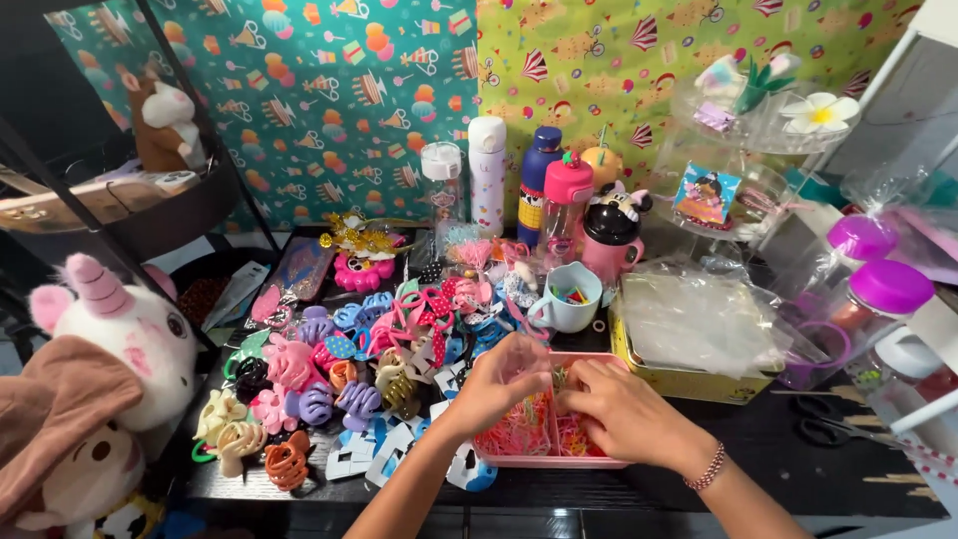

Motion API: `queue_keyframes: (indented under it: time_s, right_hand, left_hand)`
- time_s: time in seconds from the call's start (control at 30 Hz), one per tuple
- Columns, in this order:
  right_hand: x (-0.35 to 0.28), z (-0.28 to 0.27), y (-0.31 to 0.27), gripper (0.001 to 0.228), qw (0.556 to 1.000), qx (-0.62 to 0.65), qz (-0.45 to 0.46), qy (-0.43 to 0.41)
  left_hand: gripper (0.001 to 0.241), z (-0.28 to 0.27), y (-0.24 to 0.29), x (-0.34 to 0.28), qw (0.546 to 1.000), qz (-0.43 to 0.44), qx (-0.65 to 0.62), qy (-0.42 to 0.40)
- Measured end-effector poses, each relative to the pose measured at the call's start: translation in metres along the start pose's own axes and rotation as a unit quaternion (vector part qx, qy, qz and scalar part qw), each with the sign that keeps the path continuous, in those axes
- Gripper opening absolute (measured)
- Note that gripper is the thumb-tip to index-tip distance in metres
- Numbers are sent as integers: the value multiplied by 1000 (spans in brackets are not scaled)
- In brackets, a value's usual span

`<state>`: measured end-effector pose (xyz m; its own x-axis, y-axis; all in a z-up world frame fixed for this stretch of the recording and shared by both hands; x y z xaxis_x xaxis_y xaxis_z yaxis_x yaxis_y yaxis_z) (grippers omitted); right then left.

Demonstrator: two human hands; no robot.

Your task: The person sits on the floor and sorts colorful rubber bands from a pink divided container. They pick up small bundles of bands, separate them, and place them back into the container's compartments. The workspace is cluttered with hair accessories, bottles, and stuffed toys.

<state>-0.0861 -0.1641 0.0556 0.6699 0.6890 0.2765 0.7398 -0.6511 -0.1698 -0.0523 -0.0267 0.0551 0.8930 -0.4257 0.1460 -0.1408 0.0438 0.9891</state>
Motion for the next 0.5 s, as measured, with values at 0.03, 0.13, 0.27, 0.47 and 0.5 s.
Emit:
queue_keyframes:
  time_s: [0.03, 0.13, 0.27, 0.47, 0.5]
  right_hand:
    - [0, 6, 2, 22, 1000, -20, -7, -13]
    - [3, 14, 6, 20, 999, -41, -23, -27]
    - [4, 14, 8, 7, 999, -18, -29, -18]
    - [9, -23, 12, 13, 991, 127, 15, 32]
    - [12, -28, 16, 13, 991, 125, 16, 32]
  left_hand:
    - [22, 0, 2, -1, 1000, -4, -4, -2]
    - [21, -3, 2, -1, 1000, -5, -20, -2]
    - [15, -5, 10, -2, 1000, 2, -17, -9]
    - [22, -10, 3, 6, 1000, -1, 18, -2]
    - [22, -11, 5, 10, 1000, 0, 18, -4]
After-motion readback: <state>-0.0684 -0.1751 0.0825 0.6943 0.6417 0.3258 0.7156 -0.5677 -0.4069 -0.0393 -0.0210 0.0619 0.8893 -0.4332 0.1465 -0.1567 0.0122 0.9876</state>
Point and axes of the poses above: each hand's wrist, its own x-axis towards the middle knuckle, its own z-axis out of the palm, y = z × x, the point moved 8 cm from there along x, towards the middle knuckle, and after that the axes turned 4 degrees about y, right-handed, at the moved point
